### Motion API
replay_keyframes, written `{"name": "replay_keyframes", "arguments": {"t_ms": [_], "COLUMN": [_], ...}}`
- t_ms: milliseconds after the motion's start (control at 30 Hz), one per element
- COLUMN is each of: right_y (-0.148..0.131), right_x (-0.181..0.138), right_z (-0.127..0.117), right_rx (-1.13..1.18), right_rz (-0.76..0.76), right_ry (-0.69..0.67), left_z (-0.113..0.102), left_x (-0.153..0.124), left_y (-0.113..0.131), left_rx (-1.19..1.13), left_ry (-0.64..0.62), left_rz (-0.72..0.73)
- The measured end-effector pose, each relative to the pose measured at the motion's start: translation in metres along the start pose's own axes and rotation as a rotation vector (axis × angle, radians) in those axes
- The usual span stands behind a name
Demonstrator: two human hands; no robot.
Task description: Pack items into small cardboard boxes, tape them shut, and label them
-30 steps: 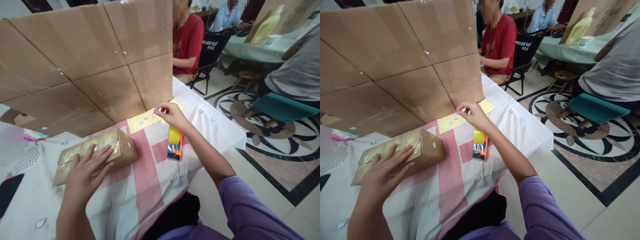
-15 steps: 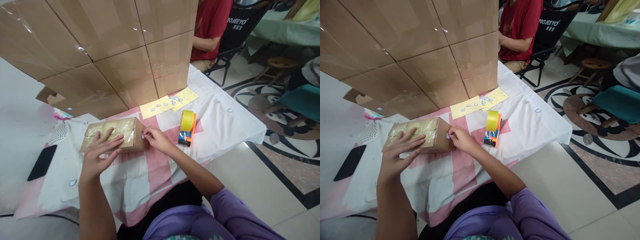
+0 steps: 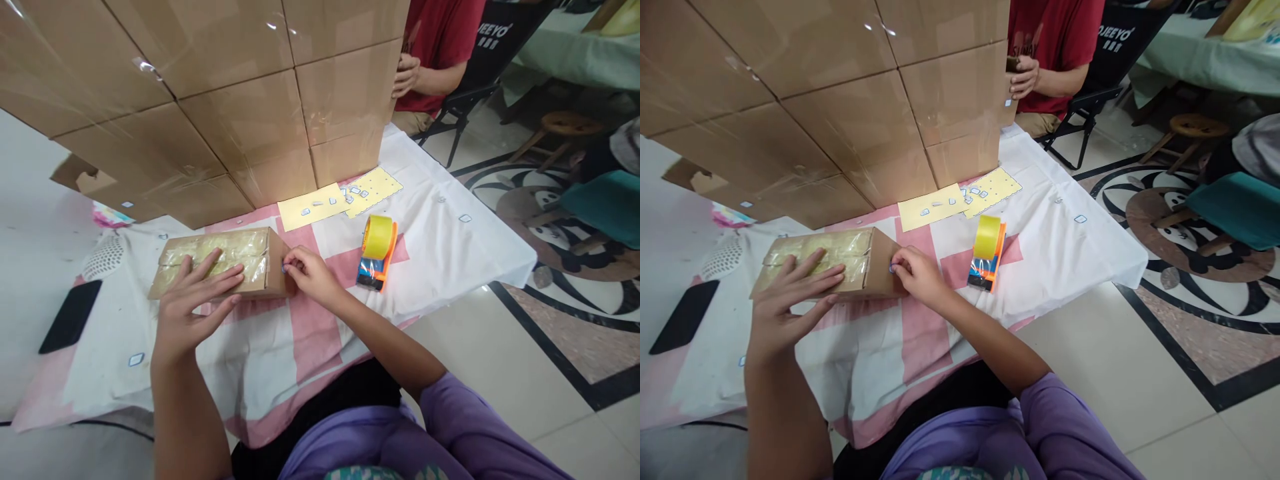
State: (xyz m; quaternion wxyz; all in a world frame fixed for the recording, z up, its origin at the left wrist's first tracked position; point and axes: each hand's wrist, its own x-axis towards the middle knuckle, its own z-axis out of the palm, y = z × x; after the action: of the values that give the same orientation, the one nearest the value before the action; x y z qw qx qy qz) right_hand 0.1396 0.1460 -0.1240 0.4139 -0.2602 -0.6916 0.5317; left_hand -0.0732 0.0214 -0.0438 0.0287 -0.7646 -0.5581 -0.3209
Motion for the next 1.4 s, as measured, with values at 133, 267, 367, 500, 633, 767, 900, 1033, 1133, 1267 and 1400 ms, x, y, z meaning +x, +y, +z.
{"name": "replay_keyframes", "arguments": {"t_ms": [133, 267, 367, 500, 633, 767, 900, 1033, 1133, 1267, 1400], "right_y": [0.004, 0.008, 0.008, 0.007, 0.008, 0.009, 0.006, 0.002, 0.003, 0.006, 0.005], "right_x": [-0.001, -0.001, 0.0, 0.0, -0.002, -0.002, -0.003, -0.004, -0.005, -0.006, -0.01], "right_z": [0.004, 0.01, 0.01, 0.007, 0.007, 0.009, 0.009, 0.008, 0.009, 0.012, 0.013], "right_rx": [0.073, 0.224, 0.293, 0.33, 0.289, 0.258, 0.197, 0.169, 0.201, 0.238, 0.165], "right_rz": [0.036, 0.152, 0.184, 0.179, 0.165, 0.136, 0.092, 0.072, 0.083, 0.155, 0.126], "right_ry": [0.022, 0.037, 0.011, -0.026, -0.024, -0.024, -0.013, -0.007, 0.001, 0.144, 0.236], "left_z": [0.001, 0.002, 0.002, 0.002, 0.001, 0.0, 0.0, 0.001, 0.0, 0.001, 0.002], "left_x": [0.0, 0.0, -0.001, -0.002, -0.003, -0.004, -0.004, -0.003, -0.002, -0.002, -0.002], "left_y": [-0.001, 0.0, 0.002, 0.004, 0.006, 0.007, 0.008, 0.008, 0.008, 0.006, 0.005], "left_rx": [-0.004, -0.008, -0.009, -0.01, -0.002, 0.004, 0.005, 0.002, 0.001, 0.005, 0.002], "left_ry": [0.004, 0.017, 0.026, 0.03, 0.032, 0.03, 0.03, 0.022, 0.026, 0.023, 0.024], "left_rz": [-0.005, -0.021, -0.03, -0.027, -0.028, -0.034, -0.046, -0.042, -0.044, -0.049, -0.042]}}
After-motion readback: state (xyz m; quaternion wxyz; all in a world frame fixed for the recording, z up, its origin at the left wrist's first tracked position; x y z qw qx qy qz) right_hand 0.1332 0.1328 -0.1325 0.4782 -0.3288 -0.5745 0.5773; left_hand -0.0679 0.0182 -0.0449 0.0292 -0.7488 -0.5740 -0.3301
